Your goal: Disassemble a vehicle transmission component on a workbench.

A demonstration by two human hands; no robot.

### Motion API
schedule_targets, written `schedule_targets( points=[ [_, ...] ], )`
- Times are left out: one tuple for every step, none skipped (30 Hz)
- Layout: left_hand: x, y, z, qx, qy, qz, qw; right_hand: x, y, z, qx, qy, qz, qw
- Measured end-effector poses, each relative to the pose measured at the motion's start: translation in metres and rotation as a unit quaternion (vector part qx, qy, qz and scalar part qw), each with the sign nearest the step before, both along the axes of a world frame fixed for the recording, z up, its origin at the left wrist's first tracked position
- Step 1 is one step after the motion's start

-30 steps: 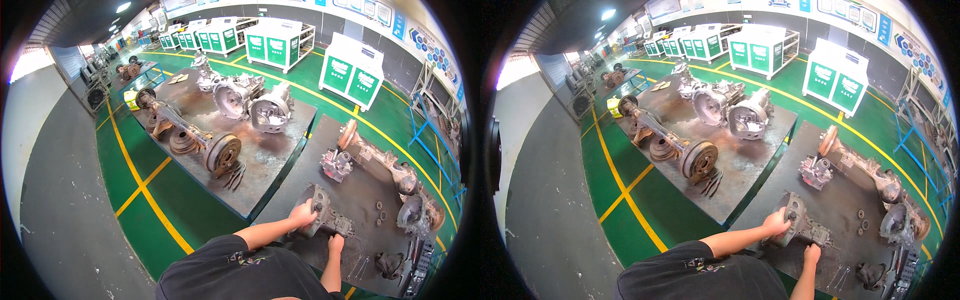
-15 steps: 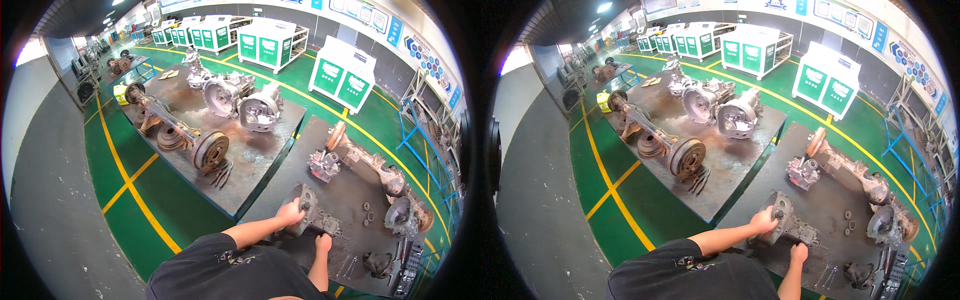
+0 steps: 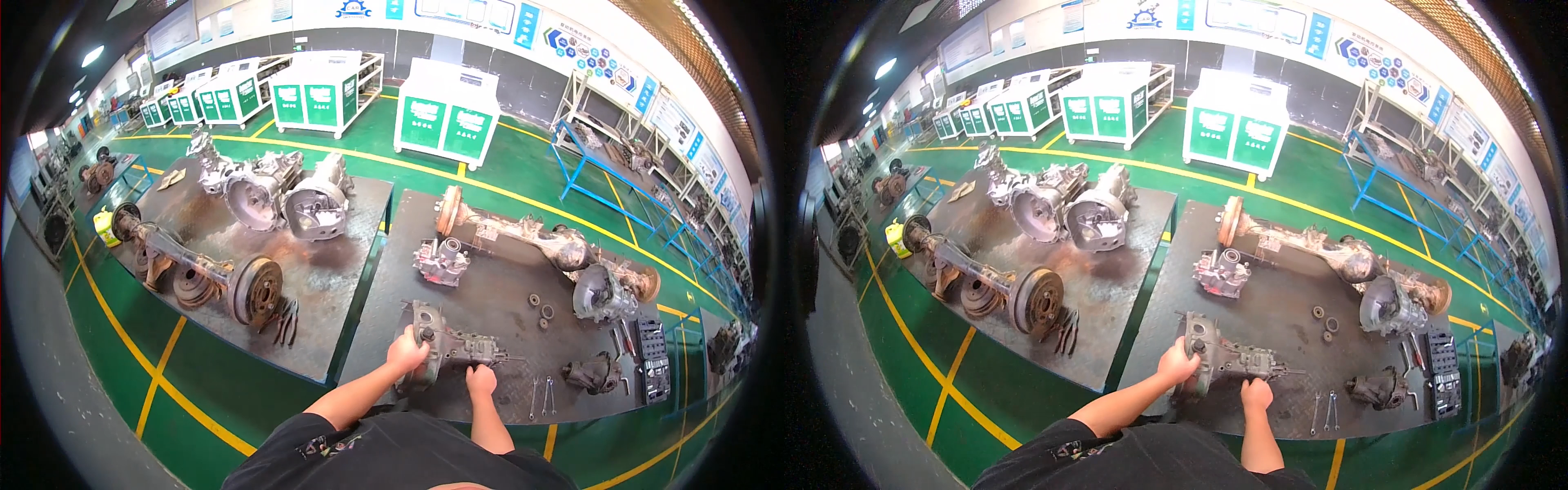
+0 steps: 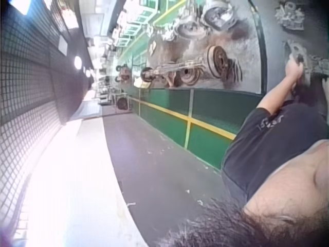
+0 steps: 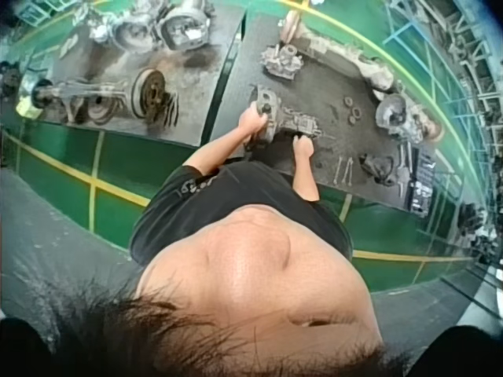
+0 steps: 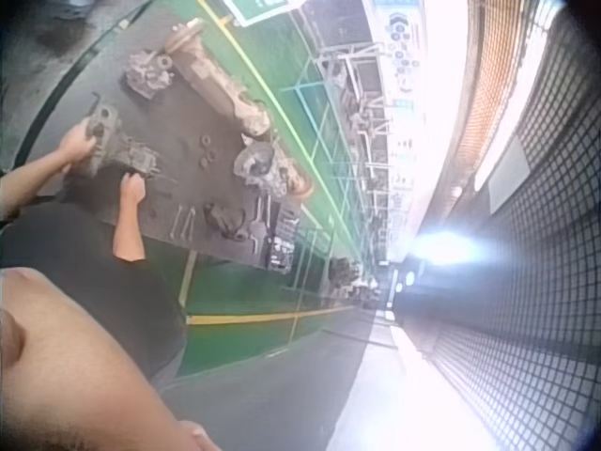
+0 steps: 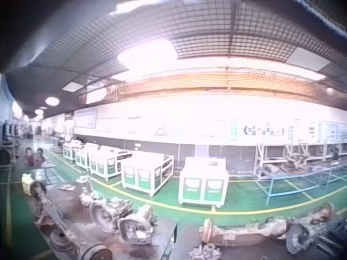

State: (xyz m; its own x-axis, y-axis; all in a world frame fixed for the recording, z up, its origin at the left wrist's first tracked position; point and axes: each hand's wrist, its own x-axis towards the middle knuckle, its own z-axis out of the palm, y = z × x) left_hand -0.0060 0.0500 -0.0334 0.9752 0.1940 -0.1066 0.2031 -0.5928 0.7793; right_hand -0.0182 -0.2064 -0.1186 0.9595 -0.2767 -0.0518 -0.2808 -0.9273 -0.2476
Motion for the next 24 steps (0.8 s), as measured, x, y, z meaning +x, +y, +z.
schedule_targets(
  points=[
    [0.001,-0.001,0.001,0.002,-0.001,-0.003,1.000,0.001,-0.003,-0.001,0.002,-0.001,-0.003,1.000],
    [0.001,-0.002,0.002,0.000,-0.001,-0.008,1.000,0.004,-0.008,-0.004,0.002,0.004,0.014,1.000],
    [0.001,-0.003,0.002,-0.005,0.001,-0.011,1.000,0.007,-0.012,-0.008,0.000,0.010,0.033,0.999],
    [0.002,-0.003,0.001,-0.005,0.002,-0.011,1.000,0.008,-0.012,-0.014,-0.001,0.010,0.033,0.999],
    [0.002,-0.002,0.000,0.002,0.005,-0.010,1.000,0.007,-0.011,-0.020,-0.005,-0.009,0.035,0.999],
    [0.003,-0.001,-0.001,0.010,0.008,-0.008,1.000,0.007,-0.010,-0.021,-0.008,-0.030,0.037,0.999],
    [0.004,-0.001,-0.003,0.009,0.008,-0.008,1.000,0.007,-0.009,-0.022,-0.009,-0.029,0.038,0.999],
    [0.004,0.000,-0.004,0.006,0.001,-0.007,1.000,0.008,-0.009,-0.023,-0.003,-0.036,0.043,0.998],
    [0.002,0.000,-0.004,0.002,-0.005,-0.008,1.000,0.006,-0.009,-0.024,0.003,-0.042,0.047,0.998],
    [0.001,0.000,-0.003,0.002,-0.005,-0.010,1.000,0.005,-0.011,-0.024,0.002,-0.041,0.045,0.998],
    [0.001,0.000,-0.003,0.001,-0.001,-0.009,1.000,0.004,-0.012,-0.025,0.008,-0.040,0.061,0.997],
    [0.002,0.000,0.000,-0.001,0.002,-0.008,1.000,0.004,-0.015,-0.026,0.014,-0.040,0.077,0.996],
    [0.002,0.000,0.001,-0.002,0.001,-0.010,1.000,0.004,-0.018,-0.027,0.012,-0.041,0.074,0.996],
    [0.002,-0.001,0.002,-0.003,0.001,-0.009,1.000,0.005,-0.022,-0.028,0.015,-0.051,0.100,0.994],
    [0.002,0.000,0.002,-0.003,0.001,-0.006,1.000,0.004,-0.021,-0.023,0.018,-0.062,0.127,0.990],
    [0.002,0.001,0.001,-0.003,0.000,-0.006,1.000,0.004,-0.020,-0.018,0.018,-0.063,0.127,0.990],
    [0.002,0.002,-0.002,-0.003,-0.001,-0.004,1.000,0.003,-0.020,-0.013,0.028,-0.034,0.117,0.992],
    [0.003,0.001,-0.001,-0.004,-0.004,-0.003,1.000,0.003,-0.018,-0.003,0.039,-0.006,0.105,0.994],
    [0.003,0.001,0.000,-0.004,-0.006,-0.004,1.000,0.003,-0.015,0.002,0.039,-0.008,0.105,0.994],
    [0.002,0.001,0.000,-0.008,-0.005,-0.007,1.000,0.003,-0.012,0.006,0.028,0.020,0.068,0.997],
    [0.000,0.001,0.002,-0.013,-0.003,-0.011,1.000,0.003,-0.012,0.008,0.017,0.049,0.030,0.998],
    [0.000,0.001,0.004,-0.012,-0.005,-0.012,1.000,0.004,-0.013,0.005,0.018,0.048,0.029,0.998],
    [-0.001,0.001,0.005,-0.007,0.005,-0.017,1.000,0.006,-0.013,-0.002,0.011,0.051,0.035,0.998],
    [0.001,0.003,0.006,-0.001,0.015,-0.021,1.000,0.009,-0.012,-0.007,0.004,0.054,0.042,0.998]
  ],
)
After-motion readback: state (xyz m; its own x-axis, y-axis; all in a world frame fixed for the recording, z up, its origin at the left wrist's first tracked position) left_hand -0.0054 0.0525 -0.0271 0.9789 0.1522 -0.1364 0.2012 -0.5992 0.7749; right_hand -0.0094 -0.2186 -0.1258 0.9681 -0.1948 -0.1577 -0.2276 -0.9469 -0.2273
